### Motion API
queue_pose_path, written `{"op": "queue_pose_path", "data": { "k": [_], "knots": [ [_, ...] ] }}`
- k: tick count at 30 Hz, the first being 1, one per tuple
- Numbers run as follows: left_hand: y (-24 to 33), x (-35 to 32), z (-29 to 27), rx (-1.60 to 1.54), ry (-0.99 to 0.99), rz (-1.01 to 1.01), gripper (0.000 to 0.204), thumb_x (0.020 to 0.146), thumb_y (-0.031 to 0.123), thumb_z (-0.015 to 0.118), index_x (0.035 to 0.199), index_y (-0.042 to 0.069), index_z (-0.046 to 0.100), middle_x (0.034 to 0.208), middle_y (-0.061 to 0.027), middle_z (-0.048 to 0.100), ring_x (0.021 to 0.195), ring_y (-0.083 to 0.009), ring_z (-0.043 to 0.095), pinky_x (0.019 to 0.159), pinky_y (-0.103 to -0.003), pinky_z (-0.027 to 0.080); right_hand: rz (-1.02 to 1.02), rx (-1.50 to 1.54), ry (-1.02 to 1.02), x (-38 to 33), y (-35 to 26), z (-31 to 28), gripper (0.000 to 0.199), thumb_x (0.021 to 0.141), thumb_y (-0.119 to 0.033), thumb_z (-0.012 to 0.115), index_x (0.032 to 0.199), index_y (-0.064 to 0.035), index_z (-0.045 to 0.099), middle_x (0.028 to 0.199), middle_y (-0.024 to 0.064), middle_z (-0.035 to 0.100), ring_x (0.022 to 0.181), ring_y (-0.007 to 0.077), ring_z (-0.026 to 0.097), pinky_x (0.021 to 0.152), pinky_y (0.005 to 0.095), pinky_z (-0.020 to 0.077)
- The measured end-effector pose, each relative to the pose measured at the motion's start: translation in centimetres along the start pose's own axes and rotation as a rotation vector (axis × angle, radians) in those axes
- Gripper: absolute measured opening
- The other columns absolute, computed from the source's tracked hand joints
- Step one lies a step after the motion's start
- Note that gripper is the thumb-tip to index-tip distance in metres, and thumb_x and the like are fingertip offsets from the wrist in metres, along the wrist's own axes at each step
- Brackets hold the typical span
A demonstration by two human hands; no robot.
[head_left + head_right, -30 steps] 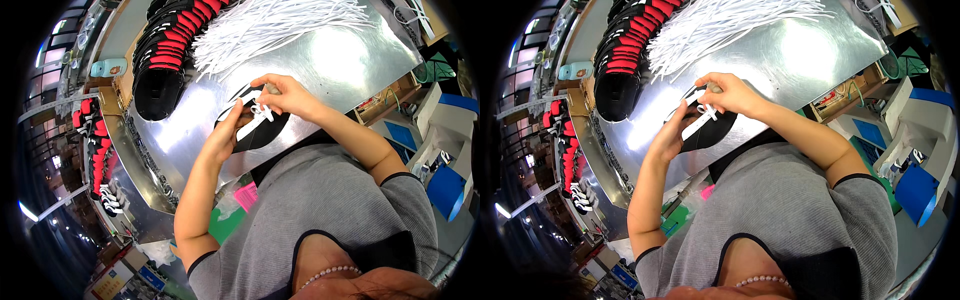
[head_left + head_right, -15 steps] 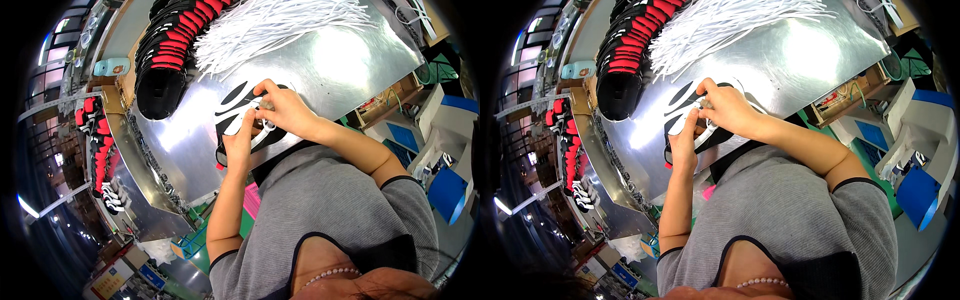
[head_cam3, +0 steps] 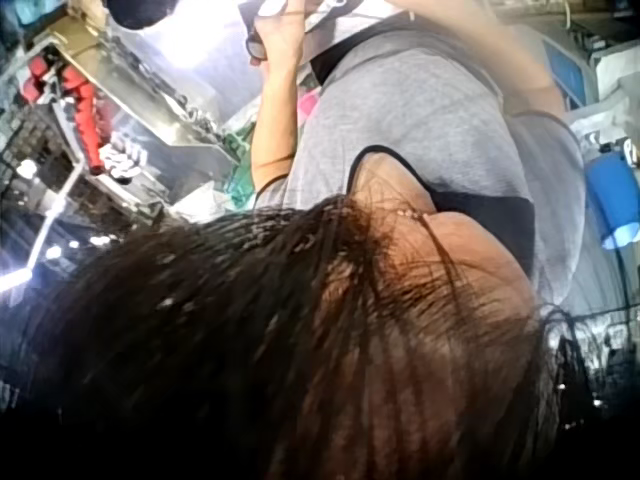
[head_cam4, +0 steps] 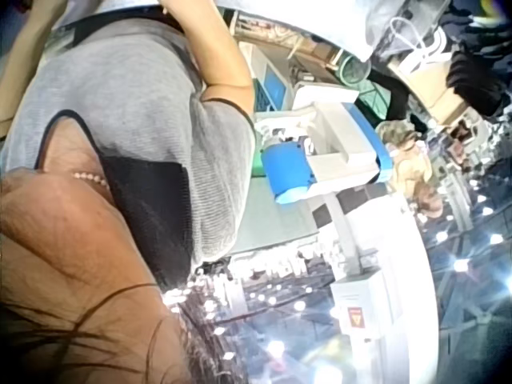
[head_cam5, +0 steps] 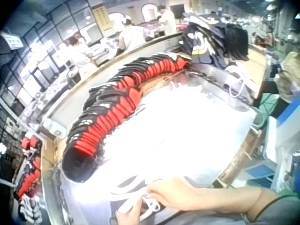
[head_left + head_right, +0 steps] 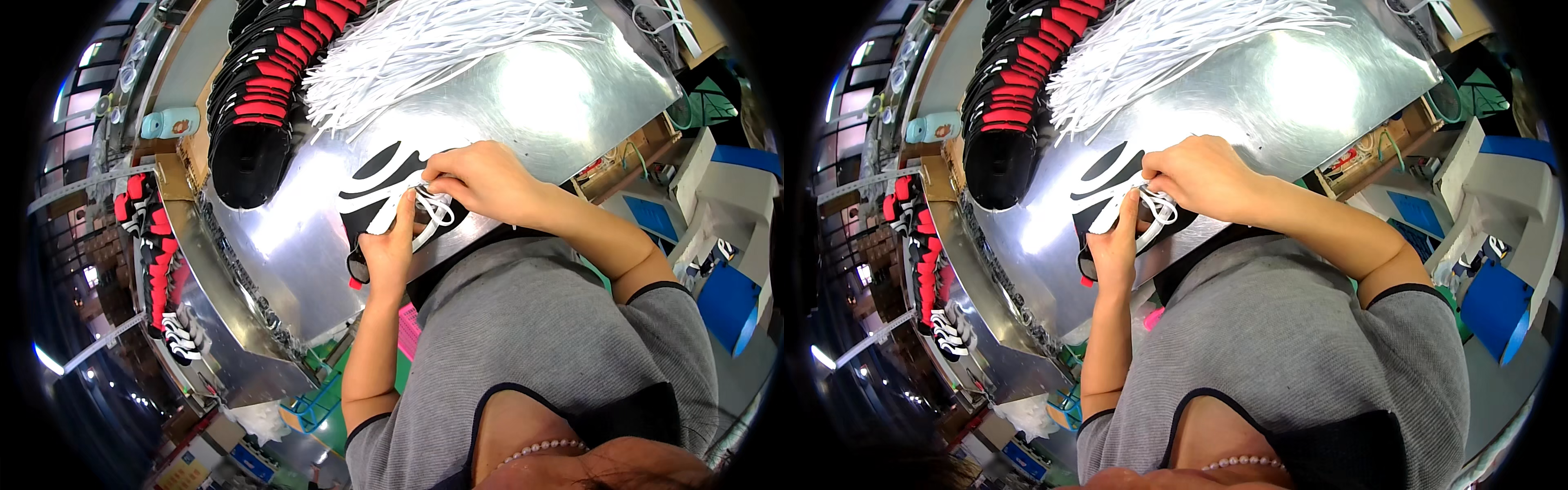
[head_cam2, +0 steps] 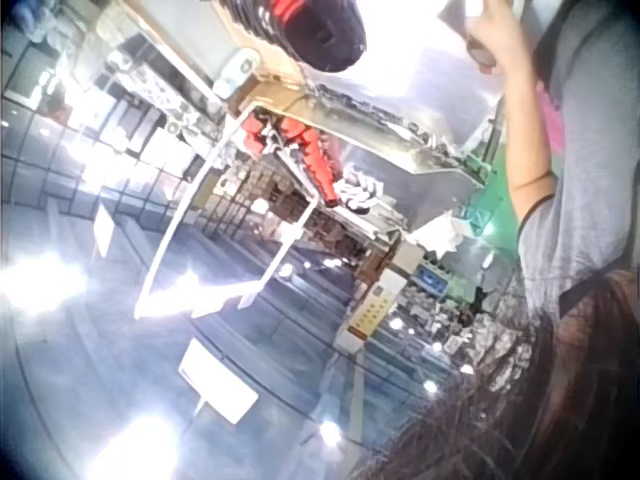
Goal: The person takes a large bundle of white shoelaces from a plastic bag, organizes them into smaller groups on a metal table, and then threads a shoelace through the eyelets of a black and white shoe upper.
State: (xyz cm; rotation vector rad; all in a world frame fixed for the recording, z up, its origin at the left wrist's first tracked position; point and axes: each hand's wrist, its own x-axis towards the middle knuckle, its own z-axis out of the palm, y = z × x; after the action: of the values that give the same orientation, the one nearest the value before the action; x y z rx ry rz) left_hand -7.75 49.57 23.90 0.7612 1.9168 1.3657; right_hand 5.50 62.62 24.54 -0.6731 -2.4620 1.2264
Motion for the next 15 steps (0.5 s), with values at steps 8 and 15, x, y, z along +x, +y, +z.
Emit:
{"op": "queue_pose_path", "data": {
  "k": [8, 15],
  "knots": [
    [-0.1, -0.8, -0.6, 0.245, -0.126, 0.122, 0.023, 0.096, 0.013, 0.056, 0.088, -0.002, 0.070, 0.064, -0.0045, 0.065, 0.058, -0.0091, 0.059, 0.055, -0.026, 0.045, 0.036, -0.133, -0.134, 0.7, -1.3, 2.4, 0.032, 0.084, -0.007, 0.060, 0.112, -0.0012, 0.045, 0.076, 0.0163, 0.066, 0.070, 0.0337, 0.065, 0.060, 0.0407, 0.0499],
    [0.1, 1.2, -2.1, -0.003, -0.305, -0.279, 0.031, 0.100, 0.023, 0.051, 0.100, -0.003, 0.068, 0.076, -0.0046, 0.067, 0.068, -0.0085, 0.060, 0.062, -0.025, 0.045, 0.033, -0.194, -0.207, 2.5, -0.1, -0.7, 0.020, 0.089, -0.014, 0.060, 0.101, 0.0000, 0.053, 0.073, 0.0168, 0.064, 0.071, 0.0337, 0.065, 0.065, 0.0429, 0.0482]
  ]
}}
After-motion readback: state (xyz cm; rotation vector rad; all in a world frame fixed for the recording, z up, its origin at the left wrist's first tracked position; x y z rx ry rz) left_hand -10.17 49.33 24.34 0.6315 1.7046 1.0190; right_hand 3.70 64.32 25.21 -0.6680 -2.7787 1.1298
